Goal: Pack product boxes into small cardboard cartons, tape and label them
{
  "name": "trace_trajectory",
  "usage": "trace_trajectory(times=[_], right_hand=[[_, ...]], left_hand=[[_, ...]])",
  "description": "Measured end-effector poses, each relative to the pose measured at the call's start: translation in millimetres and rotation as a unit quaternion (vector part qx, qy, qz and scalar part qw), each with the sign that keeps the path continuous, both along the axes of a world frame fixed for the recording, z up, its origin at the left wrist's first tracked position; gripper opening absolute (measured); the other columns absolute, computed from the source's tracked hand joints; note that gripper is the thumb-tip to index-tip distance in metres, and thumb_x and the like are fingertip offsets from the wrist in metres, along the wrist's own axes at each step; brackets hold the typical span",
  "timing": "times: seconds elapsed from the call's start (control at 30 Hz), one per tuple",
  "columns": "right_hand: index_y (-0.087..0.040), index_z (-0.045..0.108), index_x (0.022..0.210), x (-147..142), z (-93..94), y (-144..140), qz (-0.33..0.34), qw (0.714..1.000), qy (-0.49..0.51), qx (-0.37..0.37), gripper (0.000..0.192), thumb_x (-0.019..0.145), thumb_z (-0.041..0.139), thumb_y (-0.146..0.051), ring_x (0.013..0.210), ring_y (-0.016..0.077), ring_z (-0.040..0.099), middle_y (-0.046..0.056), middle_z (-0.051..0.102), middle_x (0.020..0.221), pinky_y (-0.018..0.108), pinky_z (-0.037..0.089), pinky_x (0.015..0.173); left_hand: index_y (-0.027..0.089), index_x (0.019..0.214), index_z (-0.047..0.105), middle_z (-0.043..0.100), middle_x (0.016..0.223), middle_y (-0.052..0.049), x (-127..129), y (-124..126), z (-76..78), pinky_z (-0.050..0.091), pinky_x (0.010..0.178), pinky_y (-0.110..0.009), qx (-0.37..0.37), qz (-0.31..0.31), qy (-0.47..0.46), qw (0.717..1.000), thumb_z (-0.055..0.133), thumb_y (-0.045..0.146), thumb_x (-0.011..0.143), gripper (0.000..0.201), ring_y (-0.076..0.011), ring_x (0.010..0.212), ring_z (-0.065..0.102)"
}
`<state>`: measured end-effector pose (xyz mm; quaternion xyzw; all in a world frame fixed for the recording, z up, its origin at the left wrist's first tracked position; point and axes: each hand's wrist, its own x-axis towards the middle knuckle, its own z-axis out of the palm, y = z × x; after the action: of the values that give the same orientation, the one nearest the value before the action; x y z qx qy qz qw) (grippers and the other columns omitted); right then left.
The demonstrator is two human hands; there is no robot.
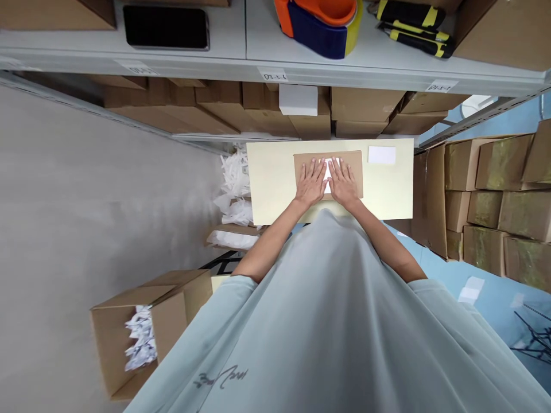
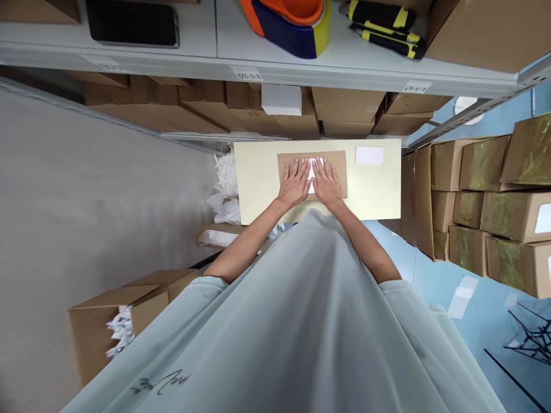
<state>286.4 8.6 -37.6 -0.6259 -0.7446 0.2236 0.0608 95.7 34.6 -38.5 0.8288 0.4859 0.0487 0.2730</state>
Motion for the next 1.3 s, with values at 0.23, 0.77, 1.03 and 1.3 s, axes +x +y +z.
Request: trace_trajectory(times=[0.23,0.77,1.03,1.3], right_hand=[[-0.011,0.025,0.185,12.6,4.2,-13.1,0.021,1.0,-0.015,-0.003,0.073,0.121,0.018,-0.045,0.181,0.0295,0.016,0.012,0.021,0.193,0.057,0.012,0.148],[-0.014,0.03,0.184,9.7,18.5,-8.3,0.001,1.0,-0.005,-0.023,0.071,0.121,0.019,-0.043,0.181,0.032,0.018,0.011,0.024,0.193,0.059,0.017,0.146],[-0.012,0.025,0.185,-4.5,16.1,3.7,-0.033,0.998,-0.029,-0.036,0.072,0.121,0.014,-0.041,0.179,0.0373,0.023,0.013,0.02,0.193,0.065,0.025,0.142],[-0.016,0.031,0.184,6.1,12.3,-9.6,-0.01,1.0,-0.005,-0.017,0.071,0.121,0.018,-0.045,0.181,0.0342,0.018,0.01,0.025,0.193,0.063,0.02,0.145]], left_hand=[[0.015,0.185,0.027,0.022,0.192,-0.011,-2.4,-18.8,7.7,0.001,0.148,-0.064,-0.014,-0.02,0.02,0.999,0.03,0.043,0.116,0.075,-0.0334,0.182,0.01],[0.011,0.185,0.026,0.017,0.193,-0.014,11.5,6.9,-3.3,-0.005,0.148,-0.06,-0.027,0.078,-0.044,0.996,0.031,0.049,0.115,0.079,-0.0327,0.182,0.007],[0.014,0.184,0.031,0.025,0.192,-0.014,6.2,-15.5,-1.4,-0.001,0.148,-0.062,-0.043,-0.012,-0.043,0.998,0.031,0.049,0.115,0.077,-0.0319,0.182,0.014],[0.012,0.184,0.027,0.019,0.193,-0.015,17.9,6.6,-4.0,-0.004,0.148,-0.06,-0.019,0.052,-0.065,0.996,0.028,0.054,0.116,0.081,-0.0335,0.182,0.009]])
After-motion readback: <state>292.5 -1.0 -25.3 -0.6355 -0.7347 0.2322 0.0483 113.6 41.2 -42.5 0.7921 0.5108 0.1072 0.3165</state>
